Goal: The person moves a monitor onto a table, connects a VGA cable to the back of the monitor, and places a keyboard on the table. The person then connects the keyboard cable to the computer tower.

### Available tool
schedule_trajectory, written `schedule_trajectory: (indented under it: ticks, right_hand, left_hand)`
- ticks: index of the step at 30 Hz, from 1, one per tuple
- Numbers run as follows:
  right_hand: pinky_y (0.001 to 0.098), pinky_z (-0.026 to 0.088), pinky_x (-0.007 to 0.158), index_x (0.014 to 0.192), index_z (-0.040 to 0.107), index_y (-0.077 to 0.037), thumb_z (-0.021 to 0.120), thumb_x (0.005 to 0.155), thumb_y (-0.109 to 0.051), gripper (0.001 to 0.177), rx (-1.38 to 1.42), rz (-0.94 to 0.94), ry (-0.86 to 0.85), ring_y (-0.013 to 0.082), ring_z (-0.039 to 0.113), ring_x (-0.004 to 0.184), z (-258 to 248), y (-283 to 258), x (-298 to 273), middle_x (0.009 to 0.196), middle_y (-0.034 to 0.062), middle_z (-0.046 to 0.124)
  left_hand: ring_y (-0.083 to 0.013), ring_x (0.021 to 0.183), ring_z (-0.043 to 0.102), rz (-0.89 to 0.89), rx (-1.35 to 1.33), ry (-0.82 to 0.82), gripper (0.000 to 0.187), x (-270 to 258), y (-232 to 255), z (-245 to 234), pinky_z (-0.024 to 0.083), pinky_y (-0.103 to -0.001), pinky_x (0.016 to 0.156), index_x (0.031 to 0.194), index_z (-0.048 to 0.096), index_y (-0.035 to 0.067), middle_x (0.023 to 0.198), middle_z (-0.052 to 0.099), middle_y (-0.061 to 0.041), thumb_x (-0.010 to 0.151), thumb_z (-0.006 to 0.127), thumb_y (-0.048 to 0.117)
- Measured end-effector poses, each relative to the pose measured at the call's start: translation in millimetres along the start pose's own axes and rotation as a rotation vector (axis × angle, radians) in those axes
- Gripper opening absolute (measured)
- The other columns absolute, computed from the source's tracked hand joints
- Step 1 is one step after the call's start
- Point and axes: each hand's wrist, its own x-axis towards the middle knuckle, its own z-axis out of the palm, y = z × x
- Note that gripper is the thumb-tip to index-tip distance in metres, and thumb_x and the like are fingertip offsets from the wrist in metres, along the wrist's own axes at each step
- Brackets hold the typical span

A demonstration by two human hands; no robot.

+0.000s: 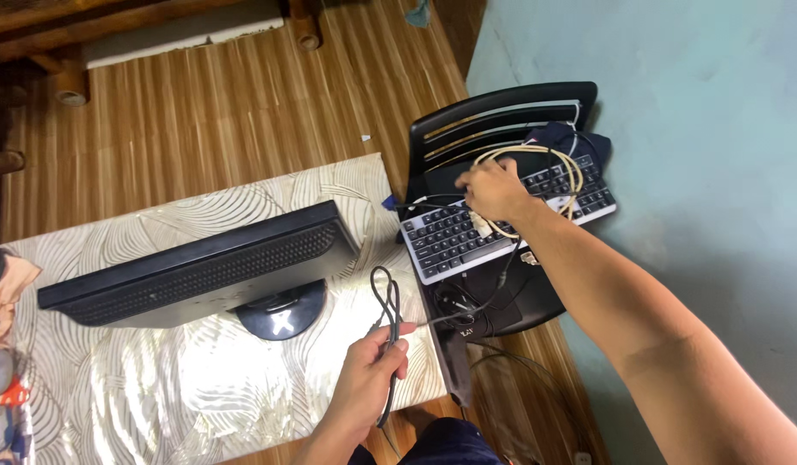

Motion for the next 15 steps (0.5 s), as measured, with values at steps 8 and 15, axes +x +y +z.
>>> schedule_trajectory:
  ticks: [8, 15]
  right_hand:
    - [0.0493, 0.034, 0.102, 0.093, 0.079, -0.016, 0.075, 0.083, -0.020, 0.011, 0.053, 0.046, 0.084, 0.0266, 0.057, 0.112, 8.0, -17.7, -15.8, 0.098, 0.0039, 0.068]
    - [0.0516, 0.033, 0.102, 0.090, 0.077, -0.016, 0.074, 0.087, -0.021, 0.007, 0.065, 0.084, 0.105, 0.0272, 0.056, 0.109, 16.5, -33.4, -18.4, 0.097, 0.0039, 0.067]
  left_hand:
    - [-0.0067, 0.063, 0.044, 0.019, -0.064, -0.016, 0.038, -0.6, -3.6, -12.5, 0.036, -0.023, 0.059, 0.132, 0.070, 0.006, 0.066, 0.052, 0.003, 0.100, 0.054, 0.020]
    - [-0.0066, 0.060, 0.041, 0.016, -0.036, -0.016, 0.039, -1.8, -8.7, -27.1, 0.034, -0.024, 0.058, 0.134, 0.069, 0.008, 0.066, 0.054, 0.002, 0.100, 0.054, 0.021]
